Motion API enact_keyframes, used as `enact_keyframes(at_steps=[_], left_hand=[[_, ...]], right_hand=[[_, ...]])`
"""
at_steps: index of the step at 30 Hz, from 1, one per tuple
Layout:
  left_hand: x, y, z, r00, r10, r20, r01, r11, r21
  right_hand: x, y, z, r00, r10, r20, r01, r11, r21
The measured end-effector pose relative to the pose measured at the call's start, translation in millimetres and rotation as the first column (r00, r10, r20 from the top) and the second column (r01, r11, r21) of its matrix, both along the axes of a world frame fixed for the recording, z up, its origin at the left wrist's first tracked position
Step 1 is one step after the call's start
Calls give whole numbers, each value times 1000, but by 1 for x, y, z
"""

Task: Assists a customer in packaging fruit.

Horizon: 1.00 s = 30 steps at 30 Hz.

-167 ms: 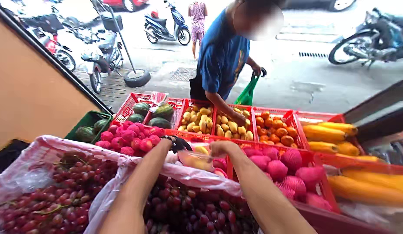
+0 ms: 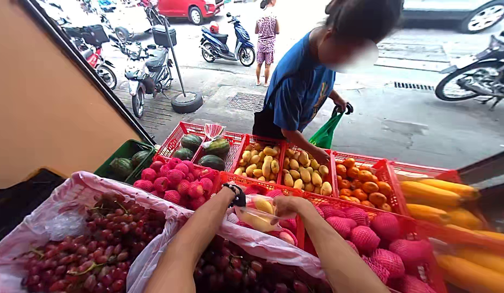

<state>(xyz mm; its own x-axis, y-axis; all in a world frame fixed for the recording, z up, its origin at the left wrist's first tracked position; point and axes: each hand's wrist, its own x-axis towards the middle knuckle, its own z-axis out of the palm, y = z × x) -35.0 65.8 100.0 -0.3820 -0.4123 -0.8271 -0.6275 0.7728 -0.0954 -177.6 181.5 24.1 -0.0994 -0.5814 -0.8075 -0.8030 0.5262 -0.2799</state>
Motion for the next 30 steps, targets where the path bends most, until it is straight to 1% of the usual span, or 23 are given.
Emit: enact_keyframes(at_steps=[1,4,5,6,9,11,12,13,15,16,17,18,19,21,22,23,24,25,26,27,28,29,30], left_hand=[[1,-8,-13,999,-45,-18,45,999,12],[-6,-47,-77,974,-161,-161,182,975,125],[-8,-54,-96,950,-215,-224,248,960,130],[-9,-55,-106,925,-263,-275,309,941,137],[-12,-32,-74,913,-325,-247,367,918,151],[-18,-17,-53,893,-362,-268,412,897,159],[-20,-14,-42,894,-326,-307,394,898,194],[-19,-12,-40,896,-244,-371,348,905,245],[-12,-8,-40,887,-24,-462,212,908,360],[-6,-7,-45,839,116,-532,138,899,415],[3,-5,-48,754,267,-600,76,872,484],[12,-5,-44,689,383,-615,37,829,558],[16,-4,-37,670,430,-605,25,802,597],[23,-8,-10,696,444,-564,50,753,656],[24,-8,-6,705,454,-546,57,731,680],[23,-7,-6,739,412,-533,81,731,678],[26,-5,-10,726,398,-560,110,737,666],[28,0,-23,682,364,-634,177,759,626],[28,2,-26,679,270,-683,254,787,563],[26,1,-12,737,133,-663,311,804,506],[26,-1,15,813,-35,-582,360,815,454],[27,-1,29,821,-162,-547,417,825,382],[28,1,29,795,-217,-566,454,832,319]], right_hand=[[3,-3,3,1000,3,2,-3,1000,20],[7,-4,12,1000,-18,12,18,999,36],[7,-4,16,1000,-29,11,28,999,41],[8,-3,19,999,-37,8,36,998,43],[5,-3,17,998,-31,-47,35,995,91],[1,-3,16,995,-53,-89,65,988,144],[-1,-2,16,992,-72,-103,88,984,156],[-3,0,14,990,-85,-115,104,981,164],[-8,5,8,990,-101,-100,116,981,153],[-11,5,7,989,-119,-90,129,985,118],[-14,6,8,987,-139,-77,145,987,76],[-16,6,7,986,-154,-70,158,986,48],[-17,7,6,985,-156,-77,160,986,49],[-15,4,5,984,-134,-113,148,981,122],[-13,2,5,984,-115,-133,136,978,159],[-11,0,2,985,-82,-150,111,974,196],[-9,1,-3,986,-57,-157,89,975,203],[-6,2,-9,986,-42,-160,76,975,211],[-5,3,-12,986,-25,-164,63,970,233],[-4,4,-14,986,-16,-163,58,966,253],[-5,5,-16,987,-13,-161,56,962,266],[-7,6,-16,987,-10,-161,54,961,272],[-9,7,-16,986,-5,-168,51,962,269]])
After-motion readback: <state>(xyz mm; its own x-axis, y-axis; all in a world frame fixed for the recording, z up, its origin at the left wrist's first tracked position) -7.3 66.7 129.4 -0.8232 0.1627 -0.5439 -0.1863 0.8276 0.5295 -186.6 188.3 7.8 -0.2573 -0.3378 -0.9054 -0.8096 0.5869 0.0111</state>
